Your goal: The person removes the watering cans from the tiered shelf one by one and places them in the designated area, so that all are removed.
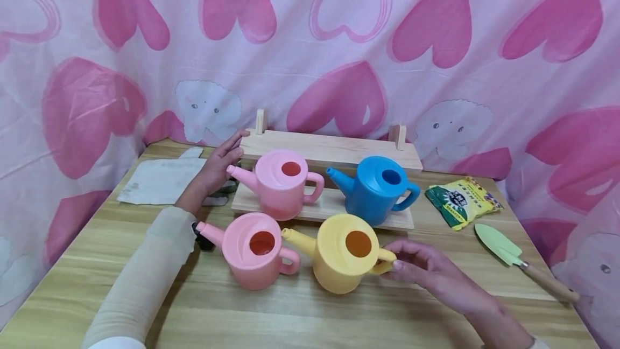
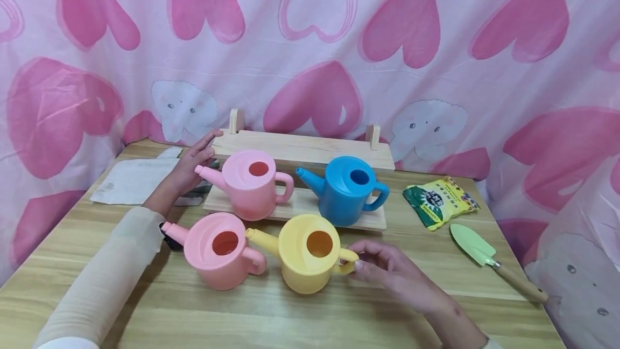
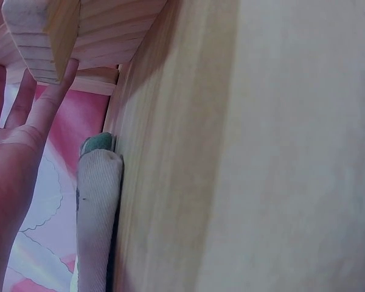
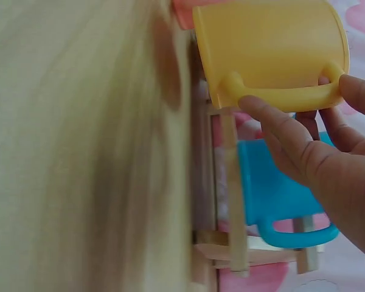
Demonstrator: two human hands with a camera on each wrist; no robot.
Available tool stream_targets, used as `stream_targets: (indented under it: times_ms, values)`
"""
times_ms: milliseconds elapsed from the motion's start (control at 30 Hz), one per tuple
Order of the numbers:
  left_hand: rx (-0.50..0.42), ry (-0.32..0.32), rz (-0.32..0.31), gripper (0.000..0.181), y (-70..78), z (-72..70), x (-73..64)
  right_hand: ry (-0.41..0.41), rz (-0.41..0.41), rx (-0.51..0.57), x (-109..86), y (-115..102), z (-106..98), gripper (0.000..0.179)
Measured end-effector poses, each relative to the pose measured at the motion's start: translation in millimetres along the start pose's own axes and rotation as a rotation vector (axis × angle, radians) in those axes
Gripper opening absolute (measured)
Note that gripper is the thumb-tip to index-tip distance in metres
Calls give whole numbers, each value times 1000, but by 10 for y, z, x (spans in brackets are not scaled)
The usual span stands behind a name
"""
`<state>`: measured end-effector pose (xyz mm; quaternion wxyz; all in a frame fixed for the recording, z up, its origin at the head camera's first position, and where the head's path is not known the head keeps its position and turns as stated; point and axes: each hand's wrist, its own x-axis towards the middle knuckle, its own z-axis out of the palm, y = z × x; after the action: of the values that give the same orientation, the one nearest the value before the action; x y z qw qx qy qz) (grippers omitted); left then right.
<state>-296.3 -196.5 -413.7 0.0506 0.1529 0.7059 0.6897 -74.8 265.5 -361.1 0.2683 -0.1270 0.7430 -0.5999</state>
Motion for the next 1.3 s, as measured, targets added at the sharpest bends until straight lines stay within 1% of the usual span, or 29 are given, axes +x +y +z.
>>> stream_targets:
  times_ms: [233, 533, 667, 800, 933, 1167, 1300]
  values:
    - [12, -6, -8, 52, 0, -1, 14, -17, 25, 45, 78, 77, 19, 33]
    - [0, -11, 5, 51, -3, 0, 17, -29, 33, 55, 138, 163, 25, 35]
    - [1, -15, 5, 53, -7, -1, 15, -24, 16, -7, 149, 203, 8, 34]
    - [6, -15, 4, 52, 6, -1, 8, -20, 22, -55, 160, 237, 0, 33]
    - [-2, -16, 11, 51, 5, 0, 13, -22, 26, -56, 162, 253, -9, 33]
    - [8, -12, 6, 53, -10, -8, 10, -2, 45, -72, 166, 244, -18, 34]
    - [0, -14, 14, 52, -21, -12, 9, 7, 56, -68, 165, 238, -13, 35]
